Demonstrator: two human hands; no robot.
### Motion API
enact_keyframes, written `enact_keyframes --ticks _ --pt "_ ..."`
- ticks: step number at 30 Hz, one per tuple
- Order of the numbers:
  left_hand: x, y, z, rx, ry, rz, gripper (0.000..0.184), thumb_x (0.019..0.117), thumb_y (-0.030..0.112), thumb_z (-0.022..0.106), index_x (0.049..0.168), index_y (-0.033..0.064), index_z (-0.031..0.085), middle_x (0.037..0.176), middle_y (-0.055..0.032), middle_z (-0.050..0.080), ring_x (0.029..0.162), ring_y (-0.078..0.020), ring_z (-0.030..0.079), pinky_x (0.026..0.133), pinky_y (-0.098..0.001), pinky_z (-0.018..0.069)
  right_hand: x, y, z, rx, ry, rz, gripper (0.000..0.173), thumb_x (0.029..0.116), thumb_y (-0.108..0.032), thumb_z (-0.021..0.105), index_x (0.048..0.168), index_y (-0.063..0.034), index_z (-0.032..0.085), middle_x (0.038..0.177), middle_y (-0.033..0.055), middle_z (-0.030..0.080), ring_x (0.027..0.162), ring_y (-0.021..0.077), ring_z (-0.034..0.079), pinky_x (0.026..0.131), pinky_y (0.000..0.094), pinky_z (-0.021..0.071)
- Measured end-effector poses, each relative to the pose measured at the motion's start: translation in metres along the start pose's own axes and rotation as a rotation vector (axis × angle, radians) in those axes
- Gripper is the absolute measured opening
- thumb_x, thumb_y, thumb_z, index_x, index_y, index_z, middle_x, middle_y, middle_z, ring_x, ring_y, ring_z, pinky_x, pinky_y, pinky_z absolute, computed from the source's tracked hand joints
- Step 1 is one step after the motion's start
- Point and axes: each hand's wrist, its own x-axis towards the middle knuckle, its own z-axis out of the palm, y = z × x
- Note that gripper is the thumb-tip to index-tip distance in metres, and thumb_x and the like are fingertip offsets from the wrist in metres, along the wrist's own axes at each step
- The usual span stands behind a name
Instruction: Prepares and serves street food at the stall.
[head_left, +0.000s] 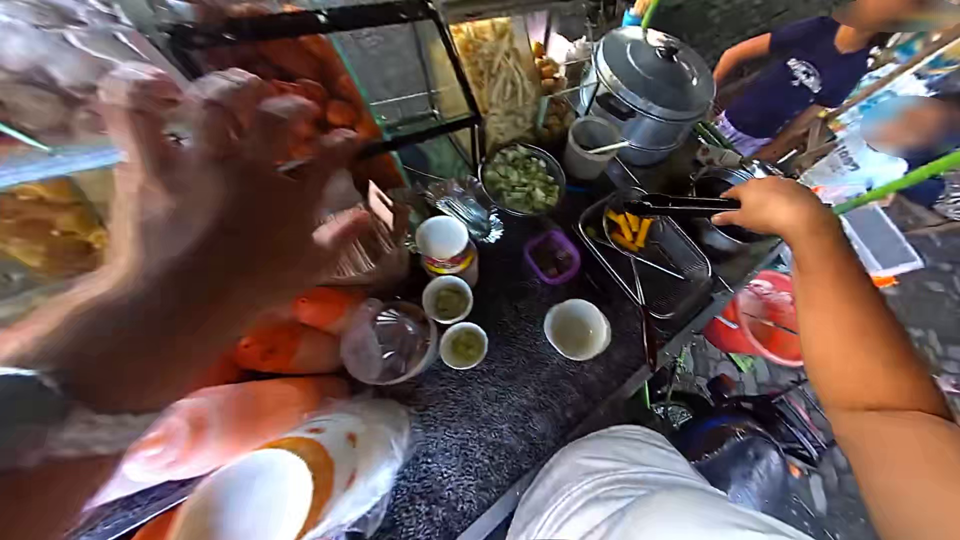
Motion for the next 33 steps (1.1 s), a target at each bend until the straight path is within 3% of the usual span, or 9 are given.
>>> enact_keyframes --ticks 2,5,8,11,13,16,20,26,33 --pt "-0.013 0.080 0.050 -0.266 0.339 0.190 0.061 0.0989 0.058 0.050 0.137 0.0127 0.062 0.139 -0.0230 0.055 0.133 -0.0492 0.044 0.112 -0.0697 0.0223 -0.008 0.012 0.006 0.043 0.054 -0.003 0.051 0.0995 -0.034 0.069 0.134 0.0037 0.064 0.131 0.0359 0.060 0.127 0.0568 0.054 0.102 0.0783 0.0370" --pt "-0.008 0.217 -0.007 -0.692 -0.297 -0.073 0.067 0.0981 0.060 0.056 0.137 0.0054 0.061 0.132 -0.0211 0.062 0.126 -0.0422 0.055 0.106 -0.0635 0.0392 -0.036 0.023 0.016 0.241 0.179 -0.158 0.058 0.1017 -0.035 0.066 0.141 0.0056 0.057 0.137 0.0360 0.056 0.130 0.0556 0.052 0.106 0.0748 0.0361" --pt "0.000 0.287 0.006 -1.391 -0.651 -0.330 0.089 0.0963 0.062 0.057 0.159 0.0042 0.030 0.148 -0.0228 0.051 0.134 -0.0337 0.053 0.110 -0.0526 0.0433 -0.086 -0.002 0.052 0.527 0.156 -0.304 0.073 0.0971 -0.037 0.072 0.152 0.0021 0.044 0.141 0.0312 0.053 0.124 0.0463 0.057 0.103 0.0644 0.0472" --pt "-0.004 0.338 0.033 -1.939 -0.422 -0.631 0.093 0.0940 0.040 0.068 0.162 0.0086 0.013 0.148 -0.0178 0.050 0.125 -0.0235 0.059 0.103 -0.0392 0.0507 -0.127 -0.035 0.103 0.845 -0.062 -0.489 0.083 0.0871 -0.031 0.083 0.154 -0.0022 0.043 0.136 0.0229 0.057 0.107 0.0301 0.066 0.087 0.0475 0.0585" --pt "-0.011 0.365 0.049 -2.120 -0.115 -0.766 0.092 0.0930 0.029 0.067 0.162 0.0112 0.009 0.137 -0.0102 0.059 0.115 -0.0162 0.064 0.098 -0.0341 0.0538 -0.135 -0.045 0.129 1.061 -0.282 -0.570 0.074 0.0908 -0.028 0.079 0.152 -0.0015 0.046 0.140 0.0197 0.057 0.117 0.0244 0.063 0.098 0.0413 0.0550" --pt "-0.028 0.385 0.066 -2.173 0.225 -0.907 0.089 0.0855 0.014 0.057 0.160 0.0144 0.008 0.127 -0.0092 0.062 0.106 -0.0184 0.068 0.094 -0.0400 0.0568 -0.120 -0.043 0.166 1.044 -0.262 -0.502 0.050 0.1046 -0.034 0.058 0.147 -0.0077 0.056 0.139 0.0204 0.057 0.119 0.0293 0.060 0.096 0.0454 0.0531" --pt "-0.038 0.385 0.060 -2.066 0.397 -0.887 0.101 0.0802 0.010 0.062 0.160 0.0199 0.001 0.129 -0.0074 0.057 0.099 -0.0231 0.072 0.089 -0.0444 0.0616 -0.091 -0.031 0.208 0.487 -0.263 -0.290 0.064 0.1036 -0.058 0.050 0.157 -0.0228 0.045 0.144 0.0335 0.050 0.122 0.0509 0.058 0.099 0.0659 0.0475" --pt "-0.026 0.394 0.041 -1.857 0.407 -0.935 0.097 0.0857 0.019 0.063 0.159 0.0174 -0.001 0.125 -0.0077 0.057 0.091 -0.0196 0.072 0.079 -0.0367 0.0631 -0.074 0.022 0.227 0.893 -0.304 -0.063 0.068 0.1032 -0.008 0.051 0.164 -0.0130 0.022 0.131 0.0297 0.061 0.111 0.0428 0.066 0.095 0.0591 0.0516" --pt "0.008 0.434 0.048 -1.829 0.370 -0.974 0.093 0.0863 0.018 0.060 0.159 0.0132 0.002 0.118 -0.0046 0.060 0.086 -0.0164 0.072 0.075 -0.0339 0.0636 -0.055 0.148 0.207 0.889 0.029 -0.174 0.046 0.1066 -0.028 0.058 0.144 -0.0022 0.057 0.121 0.0248 0.070 0.113 0.0399 0.068 0.101 0.0608 0.0503"
